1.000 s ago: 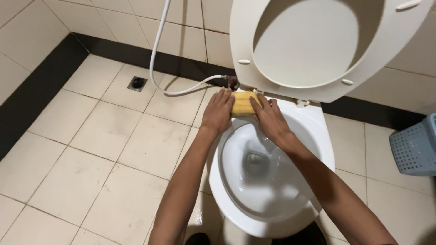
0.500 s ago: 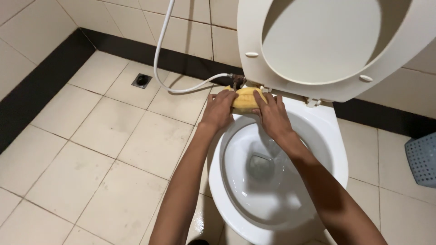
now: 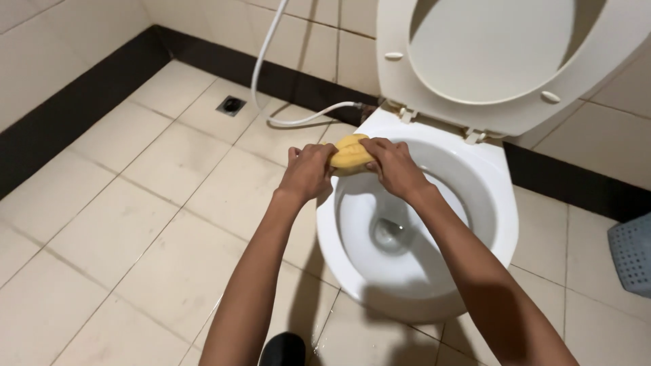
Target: The person opens the toilet seat and lid, sprays cleaning solution into the bowl, then uses a yellow sponge to wipe the toilet seat, lid, and rim. The person rinses the sponge in the sink and repeats the wiping process before rinsing the sponge again.
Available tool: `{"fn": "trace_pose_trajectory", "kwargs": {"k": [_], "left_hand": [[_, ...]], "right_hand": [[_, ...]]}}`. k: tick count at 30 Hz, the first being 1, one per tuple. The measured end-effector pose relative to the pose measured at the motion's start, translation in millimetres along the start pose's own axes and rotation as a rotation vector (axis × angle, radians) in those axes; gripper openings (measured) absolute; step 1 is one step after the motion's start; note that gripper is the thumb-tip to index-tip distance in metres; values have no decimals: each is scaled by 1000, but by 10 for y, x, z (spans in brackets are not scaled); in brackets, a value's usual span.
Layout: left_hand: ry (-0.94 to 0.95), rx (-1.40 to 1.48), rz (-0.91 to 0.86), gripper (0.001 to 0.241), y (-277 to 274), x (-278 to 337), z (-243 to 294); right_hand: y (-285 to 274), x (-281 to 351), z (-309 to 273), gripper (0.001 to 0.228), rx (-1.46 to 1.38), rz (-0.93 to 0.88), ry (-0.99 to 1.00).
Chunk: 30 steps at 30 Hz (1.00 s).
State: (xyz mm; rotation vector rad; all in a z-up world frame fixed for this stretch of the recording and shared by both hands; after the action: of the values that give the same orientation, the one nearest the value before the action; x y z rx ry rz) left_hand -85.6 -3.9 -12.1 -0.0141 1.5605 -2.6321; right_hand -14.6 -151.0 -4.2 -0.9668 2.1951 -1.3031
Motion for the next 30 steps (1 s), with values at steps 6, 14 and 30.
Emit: {"fn": "trace_pose_trajectory", "kwargs": {"k": [6,14,30], "left_hand": [[-99,-92,-52,29,-46,629,35],[49,4,110,38,78,999,-31],[192,484,-57,40,-115,1109,-303]], "right_hand": [[219,144,-305,59,99,-35,-217],[266,518,-573,65,71,-119,-183],[393,598,-1003,57,196,-45,265]]}}
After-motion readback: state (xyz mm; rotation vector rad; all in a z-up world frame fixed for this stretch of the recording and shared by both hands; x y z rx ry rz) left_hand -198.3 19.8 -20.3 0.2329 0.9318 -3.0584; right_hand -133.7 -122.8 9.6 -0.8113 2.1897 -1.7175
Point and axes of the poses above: each hand's wrist, its own x-axis away from the middle knuckle, its own y-axis out of the palm, z = x × y, the point moved 9 cm from there along -x, towards the middle knuckle, and after that the axes turned 8 degrees about -z, right-handed, at the moved point
